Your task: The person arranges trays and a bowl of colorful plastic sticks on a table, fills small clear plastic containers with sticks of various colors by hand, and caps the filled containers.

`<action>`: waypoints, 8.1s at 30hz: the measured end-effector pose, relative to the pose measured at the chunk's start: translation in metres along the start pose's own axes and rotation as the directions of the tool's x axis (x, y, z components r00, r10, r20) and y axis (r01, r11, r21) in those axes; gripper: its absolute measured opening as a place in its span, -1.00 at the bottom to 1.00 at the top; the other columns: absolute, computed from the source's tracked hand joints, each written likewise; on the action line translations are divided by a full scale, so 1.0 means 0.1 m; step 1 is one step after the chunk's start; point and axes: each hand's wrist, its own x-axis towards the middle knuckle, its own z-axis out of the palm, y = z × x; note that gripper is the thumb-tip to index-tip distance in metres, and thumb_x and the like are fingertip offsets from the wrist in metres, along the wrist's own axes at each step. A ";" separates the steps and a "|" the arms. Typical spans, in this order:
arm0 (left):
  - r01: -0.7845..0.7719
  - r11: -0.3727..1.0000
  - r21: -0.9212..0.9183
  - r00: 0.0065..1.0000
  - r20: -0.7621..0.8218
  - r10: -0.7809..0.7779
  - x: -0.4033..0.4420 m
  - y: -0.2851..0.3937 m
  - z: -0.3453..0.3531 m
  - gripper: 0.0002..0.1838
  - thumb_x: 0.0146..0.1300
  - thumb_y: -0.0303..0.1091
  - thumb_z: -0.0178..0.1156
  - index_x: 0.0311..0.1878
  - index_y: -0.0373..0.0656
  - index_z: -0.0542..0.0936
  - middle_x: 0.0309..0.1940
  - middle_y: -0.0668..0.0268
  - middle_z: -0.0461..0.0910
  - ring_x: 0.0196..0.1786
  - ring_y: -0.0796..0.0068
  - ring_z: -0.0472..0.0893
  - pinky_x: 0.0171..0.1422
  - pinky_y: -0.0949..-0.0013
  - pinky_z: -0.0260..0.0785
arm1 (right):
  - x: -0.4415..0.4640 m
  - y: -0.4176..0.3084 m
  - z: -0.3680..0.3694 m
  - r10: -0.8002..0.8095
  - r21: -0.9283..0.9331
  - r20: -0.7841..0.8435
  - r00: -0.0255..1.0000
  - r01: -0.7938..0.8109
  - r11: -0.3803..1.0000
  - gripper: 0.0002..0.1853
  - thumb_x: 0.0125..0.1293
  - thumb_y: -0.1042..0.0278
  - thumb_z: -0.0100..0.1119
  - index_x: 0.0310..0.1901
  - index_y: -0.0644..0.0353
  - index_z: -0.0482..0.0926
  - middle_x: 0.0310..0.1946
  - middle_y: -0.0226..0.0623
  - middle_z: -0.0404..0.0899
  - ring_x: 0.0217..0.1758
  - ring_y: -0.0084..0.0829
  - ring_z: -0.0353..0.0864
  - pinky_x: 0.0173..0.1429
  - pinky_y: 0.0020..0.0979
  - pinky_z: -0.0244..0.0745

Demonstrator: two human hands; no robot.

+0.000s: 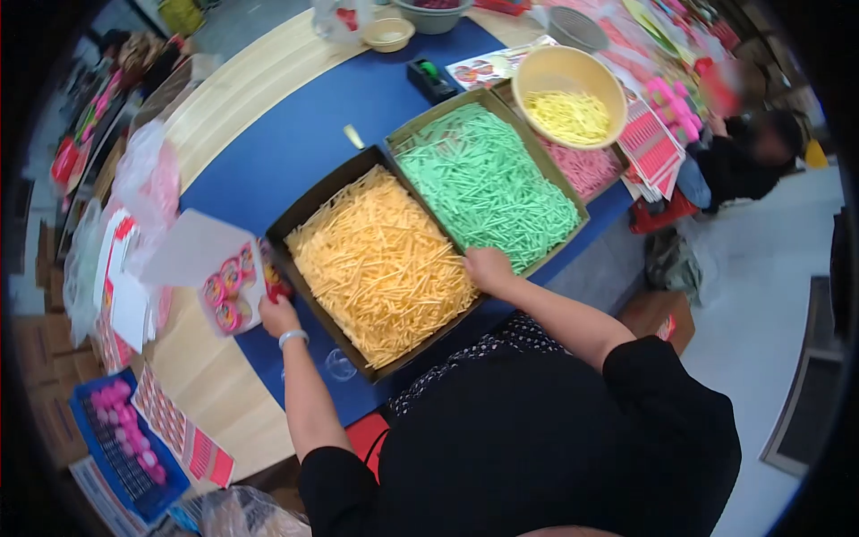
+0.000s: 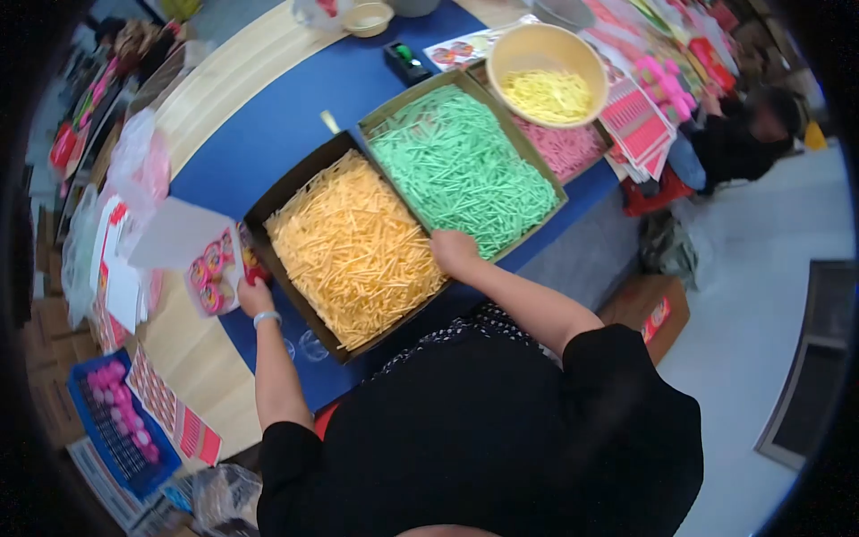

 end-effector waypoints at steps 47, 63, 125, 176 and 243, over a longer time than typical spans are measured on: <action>-0.503 0.664 -0.553 0.553 0.384 0.739 -1.67 3.54 1.13 -0.47 0.02 -0.19 0.11 0.10 -0.17 0.38 0.12 0.07 0.31 0.12 0.05 0.33 0.18 0.20 0.20 | 0.82 2.83 -2.28 0.419 0.959 0.231 0.878 -0.134 -0.248 -0.55 0.07 0.50 -0.02 0.02 0.51 0.26 -0.15 0.09 0.47 -0.25 -0.24 0.56 -0.26 -0.49 0.55; -0.488 0.841 -0.234 0.816 0.218 0.535 -0.67 4.84 1.95 -0.57 0.01 -0.05 0.07 -0.05 -0.03 0.48 0.07 0.18 0.33 0.06 0.12 0.31 0.20 -0.04 0.07 | 1.00 2.68 -2.26 0.464 0.955 0.202 0.863 -0.069 -0.287 -0.50 0.06 0.53 -0.04 0.08 0.51 0.22 -0.08 0.11 0.42 -0.12 -0.20 0.49 0.01 -0.40 0.45; 0.392 0.807 -0.442 0.918 0.247 -0.310 -2.18 -0.30 -0.51 -0.31 -0.05 -0.55 0.18 0.20 -0.19 0.13 0.07 0.08 0.35 0.11 0.27 0.39 0.16 0.42 0.23 | 1.31 -1.90 0.25 -0.561 0.080 0.010 0.828 0.559 0.826 -0.53 0.05 0.22 0.06 -0.02 0.31 0.36 -0.07 -0.04 0.40 -0.05 -0.05 0.38 0.02 -0.23 0.34; 0.222 0.454 -0.863 0.953 0.291 0.087 -0.92 1.41 -0.55 -0.55 0.10 -0.42 0.11 0.09 -0.27 0.32 0.00 0.10 0.35 0.01 0.24 0.39 0.09 0.33 0.27 | 0.79 -1.32 -0.32 -0.505 0.682 0.571 0.647 -0.032 0.731 -0.71 0.04 0.23 0.15 -0.31 0.31 0.53 -0.53 -0.25 0.53 -0.37 -0.47 0.48 -0.27 -0.55 0.36; -0.277 0.821 -0.499 0.961 -0.135 0.242 -0.99 1.33 -0.71 -0.83 0.09 -0.43 0.09 -0.25 -0.29 0.54 -0.52 0.25 0.50 -0.47 0.44 0.43 -0.34 0.47 0.30 | 0.73 -1.32 -0.58 -0.431 0.649 0.707 0.561 -0.273 0.710 -0.87 0.09 0.31 0.14 -0.47 0.17 0.56 -0.73 -0.37 0.45 -0.70 -0.58 0.38 -0.61 -0.63 0.27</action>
